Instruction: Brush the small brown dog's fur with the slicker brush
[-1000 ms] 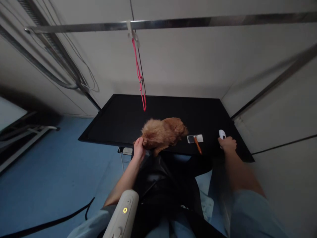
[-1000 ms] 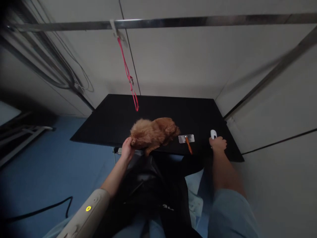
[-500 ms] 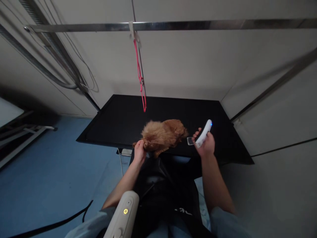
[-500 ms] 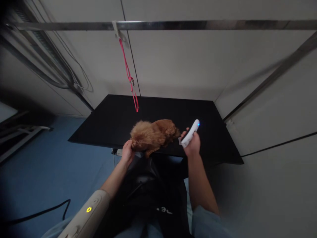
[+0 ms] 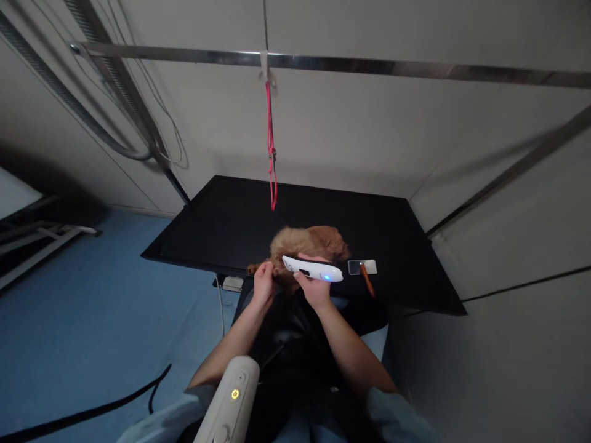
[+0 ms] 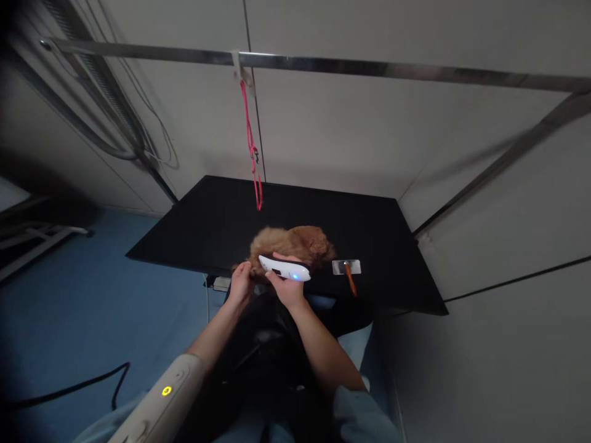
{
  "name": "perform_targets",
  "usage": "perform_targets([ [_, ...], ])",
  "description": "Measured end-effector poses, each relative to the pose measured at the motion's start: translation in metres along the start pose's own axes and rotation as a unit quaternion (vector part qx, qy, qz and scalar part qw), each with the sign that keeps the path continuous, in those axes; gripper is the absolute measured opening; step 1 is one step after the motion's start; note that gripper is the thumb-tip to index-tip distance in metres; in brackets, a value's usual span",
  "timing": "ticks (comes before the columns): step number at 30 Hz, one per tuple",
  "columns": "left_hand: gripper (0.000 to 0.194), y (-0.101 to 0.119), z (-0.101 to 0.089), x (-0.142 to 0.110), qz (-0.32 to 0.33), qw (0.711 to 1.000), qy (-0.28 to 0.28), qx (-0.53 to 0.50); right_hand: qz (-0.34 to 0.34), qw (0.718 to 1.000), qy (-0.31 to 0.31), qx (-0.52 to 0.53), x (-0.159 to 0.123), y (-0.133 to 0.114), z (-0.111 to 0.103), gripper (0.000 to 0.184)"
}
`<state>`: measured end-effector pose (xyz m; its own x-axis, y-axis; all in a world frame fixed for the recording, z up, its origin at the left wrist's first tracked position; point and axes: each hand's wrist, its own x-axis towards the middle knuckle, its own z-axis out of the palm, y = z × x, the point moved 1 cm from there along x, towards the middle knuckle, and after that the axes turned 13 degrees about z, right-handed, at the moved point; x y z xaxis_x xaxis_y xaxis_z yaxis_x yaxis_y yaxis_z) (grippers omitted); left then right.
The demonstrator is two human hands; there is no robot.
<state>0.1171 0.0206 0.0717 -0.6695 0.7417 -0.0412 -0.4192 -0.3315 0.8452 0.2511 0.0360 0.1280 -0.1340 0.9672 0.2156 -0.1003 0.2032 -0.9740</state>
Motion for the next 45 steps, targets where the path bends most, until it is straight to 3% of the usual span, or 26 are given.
perform_targets([
  [12,0.030,-0.005,-0.004,-0.009,0.010,1.000,-0.015,0.017,-0.022,0.998,0.000,-0.067,-0.004,0.003,0.002,0.040],
  [17,0.029,-0.006,-0.004,-0.011,0.009,1.000,-0.023,0.014,0.012,1.000,-0.011,-0.026,-0.003,0.005,0.001,0.039],
  [23,0.029,-0.005,-0.005,-0.013,0.014,1.000,-0.020,0.013,0.020,0.998,-0.017,-0.048,-0.002,0.005,0.000,0.040],
  [30,0.032,-0.004,-0.006,-0.015,0.005,0.999,-0.023,0.026,0.037,0.999,-0.019,0.023,0.000,0.006,0.001,0.040],
  [34,0.034,-0.004,-0.006,-0.015,0.000,0.999,-0.020,0.026,0.107,0.983,-0.061,0.137,0.002,0.014,-0.001,0.042],
  [39,0.036,-0.003,-0.006,-0.013,-0.022,1.000,-0.014,0.012,0.185,0.939,0.015,0.290,0.008,0.021,-0.036,0.043],
  [45,0.035,-0.002,-0.009,-0.007,-0.027,0.999,-0.028,0.007,0.227,0.925,0.110,0.283,0.012,0.030,-0.092,0.041],
])
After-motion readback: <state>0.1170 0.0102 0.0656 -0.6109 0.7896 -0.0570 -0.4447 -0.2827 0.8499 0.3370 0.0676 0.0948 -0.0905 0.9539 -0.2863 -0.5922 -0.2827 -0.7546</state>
